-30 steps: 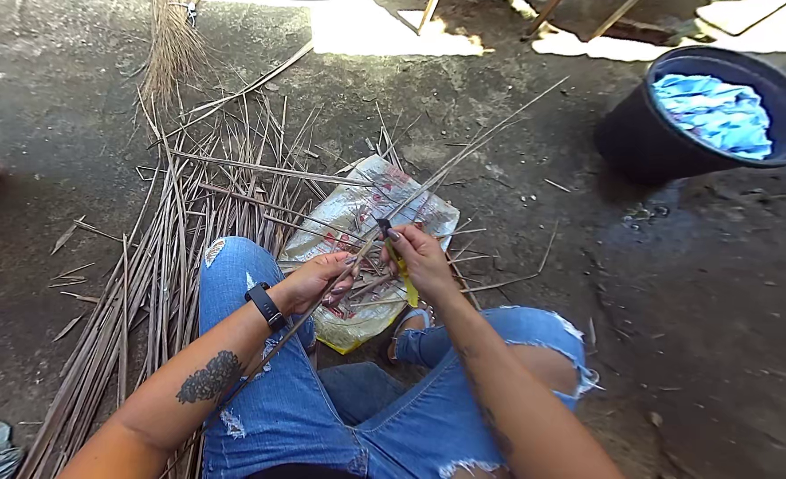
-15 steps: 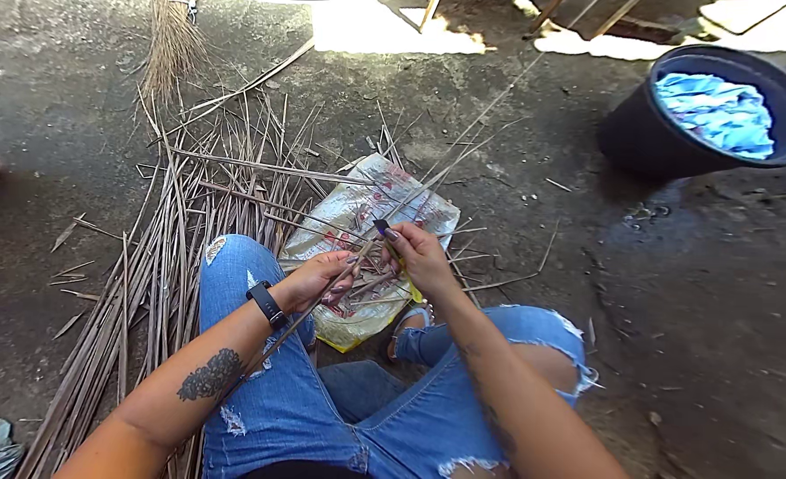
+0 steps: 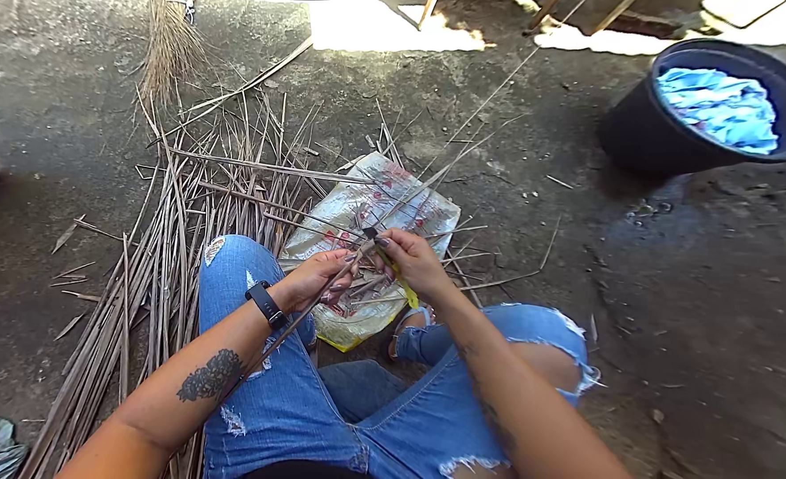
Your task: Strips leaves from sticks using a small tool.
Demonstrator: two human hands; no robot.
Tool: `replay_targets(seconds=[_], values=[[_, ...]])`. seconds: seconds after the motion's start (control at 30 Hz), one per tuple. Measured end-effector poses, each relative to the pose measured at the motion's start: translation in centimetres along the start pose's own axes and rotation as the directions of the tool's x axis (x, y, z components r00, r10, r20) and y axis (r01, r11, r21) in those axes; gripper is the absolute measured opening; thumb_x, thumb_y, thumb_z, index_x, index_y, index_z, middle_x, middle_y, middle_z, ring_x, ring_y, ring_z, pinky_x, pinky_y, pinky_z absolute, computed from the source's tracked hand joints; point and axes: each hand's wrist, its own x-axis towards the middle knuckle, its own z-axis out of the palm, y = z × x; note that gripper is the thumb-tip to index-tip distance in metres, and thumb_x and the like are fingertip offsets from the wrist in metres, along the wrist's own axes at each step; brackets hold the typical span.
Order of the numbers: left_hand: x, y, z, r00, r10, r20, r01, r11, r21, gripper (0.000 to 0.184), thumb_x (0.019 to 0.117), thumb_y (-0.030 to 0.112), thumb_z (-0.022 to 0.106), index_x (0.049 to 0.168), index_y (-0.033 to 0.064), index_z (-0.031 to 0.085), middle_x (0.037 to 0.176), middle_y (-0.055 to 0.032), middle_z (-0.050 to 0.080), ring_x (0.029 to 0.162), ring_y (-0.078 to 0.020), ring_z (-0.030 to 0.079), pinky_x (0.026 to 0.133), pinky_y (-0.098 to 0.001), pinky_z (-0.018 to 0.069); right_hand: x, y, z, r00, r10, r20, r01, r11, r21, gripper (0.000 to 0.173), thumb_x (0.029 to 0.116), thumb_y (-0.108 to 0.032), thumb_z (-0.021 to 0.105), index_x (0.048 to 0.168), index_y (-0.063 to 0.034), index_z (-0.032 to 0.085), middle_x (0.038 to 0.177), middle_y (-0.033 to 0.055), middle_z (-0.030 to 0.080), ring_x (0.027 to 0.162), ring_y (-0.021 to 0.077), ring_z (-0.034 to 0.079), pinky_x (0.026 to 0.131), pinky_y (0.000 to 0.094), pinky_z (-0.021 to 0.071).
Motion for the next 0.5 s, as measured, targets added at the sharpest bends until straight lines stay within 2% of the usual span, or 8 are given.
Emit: replay_targets(seconds=[0.13, 0.27, 0.33, 0.43, 0.5], values=[[0.0, 0.2, -0.1, 1.0, -0.004, 0.001, 0.004, 1.0, -0.003, 0.032, 0.113, 0.022, 0.028, 0.096, 0.0109, 0.054, 0.057, 0.0054, 0.044, 0.043, -0.0017, 0.042, 0.043, -0.0146, 0.0384, 0.0, 0.0, 0.4, 0.999, -0.011, 0.036, 0.013, 0.998, -0.057, 0.023, 0.1099, -0.015, 0.045, 0.105, -0.0028, 0.064, 0.071, 0.0022, 0.065, 0.053, 0.0059, 0.055, 0.052, 0.0195, 0.0486], [-0.2, 0.1, 0.0, 0.998, -0.029, 0.064, 0.032, 0.998, -0.047, 0.033, 0.112, 0.019, 0.026, 0.096, 0.0111, 0.053, 0.056, 0.0064, 0.043, 0.043, -0.001, 0.04, 0.042, -0.0144, 0.0366, 0.1, 0.0, 0.0, 0.99, -0.065, -0.123, 0.059, 0.997, -0.054, 0.025, 0.1108, -0.021, 0.044, 0.11, -0.0053, 0.064, 0.077, 0.0033, 0.065, 0.057, 0.0088, 0.058, 0.054, 0.0218, 0.0509], [-0.2, 0.2, 0.0, 0.994, -0.041, 0.099, 0.048, 0.996, -0.075, 0.033, 0.1122, 0.02, 0.026, 0.097, 0.0121, 0.054, 0.056, 0.0071, 0.042, 0.043, -0.0004, 0.04, 0.042, -0.0141, 0.0361, -0.1, -0.3, 0.2, 0.993, -0.068, -0.099, 0.065, 0.997, -0.033, 0.024, 0.1106, -0.019, 0.044, 0.11, -0.0047, 0.063, 0.076, 0.0035, 0.065, 0.058, 0.009, 0.059, 0.055, 0.0222, 0.0521], [-0.2, 0.5, -0.1, 0.992, -0.046, 0.121, 0.059, 0.992, -0.107, 0.035, 0.1128, 0.022, 0.025, 0.096, 0.0129, 0.054, 0.058, 0.0076, 0.043, 0.043, 0.0004, 0.04, 0.042, -0.0132, 0.0357, -0.2, -0.2, 1.0, 0.997, -0.078, 0.023, 0.078, 0.997, -0.007, 0.023, 0.1098, -0.016, 0.045, 0.107, -0.0038, 0.064, 0.077, 0.0021, 0.067, 0.061, 0.0071, 0.061, 0.059, 0.0215, 0.0536], [-0.4, 0.6, -0.1, 0.988, -0.042, 0.152, 0.062, 0.989, -0.134, 0.035, 0.1127, 0.023, 0.025, 0.095, 0.0134, 0.054, 0.058, 0.0079, 0.044, 0.043, 0.0011, 0.04, 0.042, -0.0124, 0.0353, -0.1, -0.1, 0.6, 0.995, -0.095, -0.01, 0.096, 0.995, 0.023, 0.023, 0.1098, -0.018, 0.046, 0.109, -0.0047, 0.065, 0.079, 0.002, 0.068, 0.064, 0.0076, 0.062, 0.061, 0.0222, 0.0544]])
